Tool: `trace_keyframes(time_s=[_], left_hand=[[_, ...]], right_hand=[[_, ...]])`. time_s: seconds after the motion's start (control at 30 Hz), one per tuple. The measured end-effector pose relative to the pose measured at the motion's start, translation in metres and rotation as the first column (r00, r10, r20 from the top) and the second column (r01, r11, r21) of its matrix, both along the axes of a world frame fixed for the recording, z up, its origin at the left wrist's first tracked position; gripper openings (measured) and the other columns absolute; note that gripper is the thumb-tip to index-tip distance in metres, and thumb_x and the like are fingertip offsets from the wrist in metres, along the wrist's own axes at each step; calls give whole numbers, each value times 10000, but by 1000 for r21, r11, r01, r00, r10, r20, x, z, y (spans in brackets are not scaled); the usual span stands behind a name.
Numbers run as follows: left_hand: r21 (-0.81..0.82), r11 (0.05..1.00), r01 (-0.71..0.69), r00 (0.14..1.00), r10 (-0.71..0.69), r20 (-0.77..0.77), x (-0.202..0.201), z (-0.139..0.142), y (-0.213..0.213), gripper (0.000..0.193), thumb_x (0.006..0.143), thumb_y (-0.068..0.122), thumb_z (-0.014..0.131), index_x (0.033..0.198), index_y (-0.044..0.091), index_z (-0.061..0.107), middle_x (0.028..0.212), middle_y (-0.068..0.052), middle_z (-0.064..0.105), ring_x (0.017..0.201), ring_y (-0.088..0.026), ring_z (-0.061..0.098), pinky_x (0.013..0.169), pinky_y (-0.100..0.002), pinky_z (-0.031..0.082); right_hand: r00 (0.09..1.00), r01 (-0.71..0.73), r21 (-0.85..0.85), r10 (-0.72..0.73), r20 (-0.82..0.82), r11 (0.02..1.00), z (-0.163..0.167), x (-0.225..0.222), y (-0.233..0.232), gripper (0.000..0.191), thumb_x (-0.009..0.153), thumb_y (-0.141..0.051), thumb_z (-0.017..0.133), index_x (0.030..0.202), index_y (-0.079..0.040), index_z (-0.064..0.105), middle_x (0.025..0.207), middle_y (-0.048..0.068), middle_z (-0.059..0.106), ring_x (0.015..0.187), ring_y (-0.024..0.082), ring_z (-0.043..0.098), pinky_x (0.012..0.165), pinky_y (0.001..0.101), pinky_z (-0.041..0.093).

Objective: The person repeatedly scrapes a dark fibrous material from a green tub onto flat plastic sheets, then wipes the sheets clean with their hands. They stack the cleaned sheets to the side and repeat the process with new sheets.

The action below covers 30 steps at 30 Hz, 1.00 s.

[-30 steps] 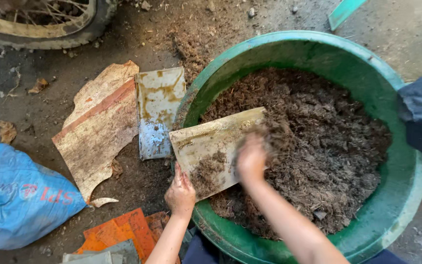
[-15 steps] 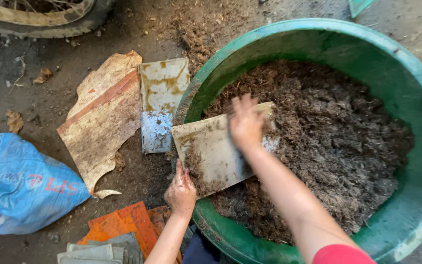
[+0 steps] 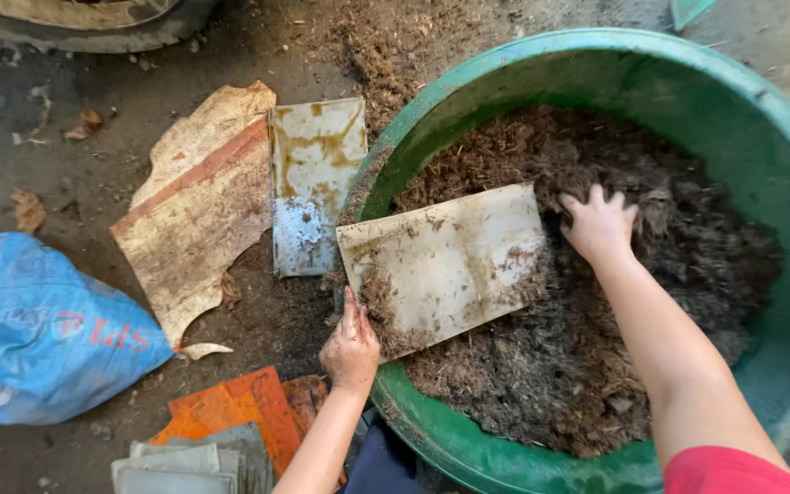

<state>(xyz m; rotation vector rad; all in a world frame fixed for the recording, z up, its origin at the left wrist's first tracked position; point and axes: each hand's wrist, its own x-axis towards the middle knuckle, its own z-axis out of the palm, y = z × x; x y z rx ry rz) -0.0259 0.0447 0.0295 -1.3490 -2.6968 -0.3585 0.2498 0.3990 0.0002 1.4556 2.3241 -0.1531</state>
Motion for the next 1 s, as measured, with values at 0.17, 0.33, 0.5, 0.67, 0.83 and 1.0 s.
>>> trace_keyframes(time_s=[0.17, 0.33, 0.5, 0.67, 0.83, 1.0], left_hand=[[169, 986, 9, 1000, -4, -31, 5, 1, 8, 453, 983, 253, 657, 1424, 156, 618, 729, -108, 721, 494, -286, 618, 451, -408, 485], [150, 988, -27, 999, 30, -15, 7, 1, 12, 437, 978, 280, 650, 1406, 186, 647, 732, -99, 732, 499, -298, 627, 461, -425, 500], [111, 994, -10, 1000, 11, -4, 5, 3, 10, 436, 973, 269, 653, 1395, 159, 653, 727, -101, 732, 498, -281, 642, 457, -408, 510], [134, 991, 13, 993, 2, -116, 5, 2, 6, 403, 996, 301, 656, 1374, 161, 671, 721, -91, 719, 540, -279, 649, 488, -405, 511], [-56, 998, -41, 999, 42, 15, 3, 0, 2, 440, 995, 292, 667, 1414, 157, 661, 604, -82, 691, 412, -254, 594, 412, -396, 478], [88, 996, -9, 993, 19, -113, 4, -4, -2, 468, 978, 286, 659, 1437, 195, 639, 704, -84, 713, 457, -274, 575, 450, -405, 472]], right_hand=[[972, 172, -64, -180, -150, 983, 67, -4, -12, 707, 779, -494, 822, 1424, -312, 596, 1449, 210, 505, 1215, 420, 579, 964, 525, 539], [793, 103, -459, -351, -498, 882, 120, -78, -81, 702, 909, -485, 655, 1523, -264, 397, 1642, 64, 313, 1352, 312, 439, 1133, 483, 397], [835, 68, -234, -184, -519, 970, 84, -131, -136, 580, 1060, -430, 479, 1604, -354, 291, 1705, 107, 23, 1527, 395, 54, 1200, 647, 62], [440, 535, -329, -589, -678, 778, 34, -109, -71, 465, 1095, -403, 482, 1451, -109, 534, 1515, 216, 508, 1417, 397, 453, 1221, 674, 148], [447, 540, -70, -356, -821, 839, 48, -145, -75, 324, 1091, -189, 460, 1164, -22, 729, 1157, 184, 731, 1017, 312, 712, 944, 434, 589], [542, 126, 103, 19, -840, 987, 72, -205, -194, 662, 932, -345, 658, 1462, 29, 528, 1460, 289, 517, 1339, 450, 428, 1145, 621, 194]])
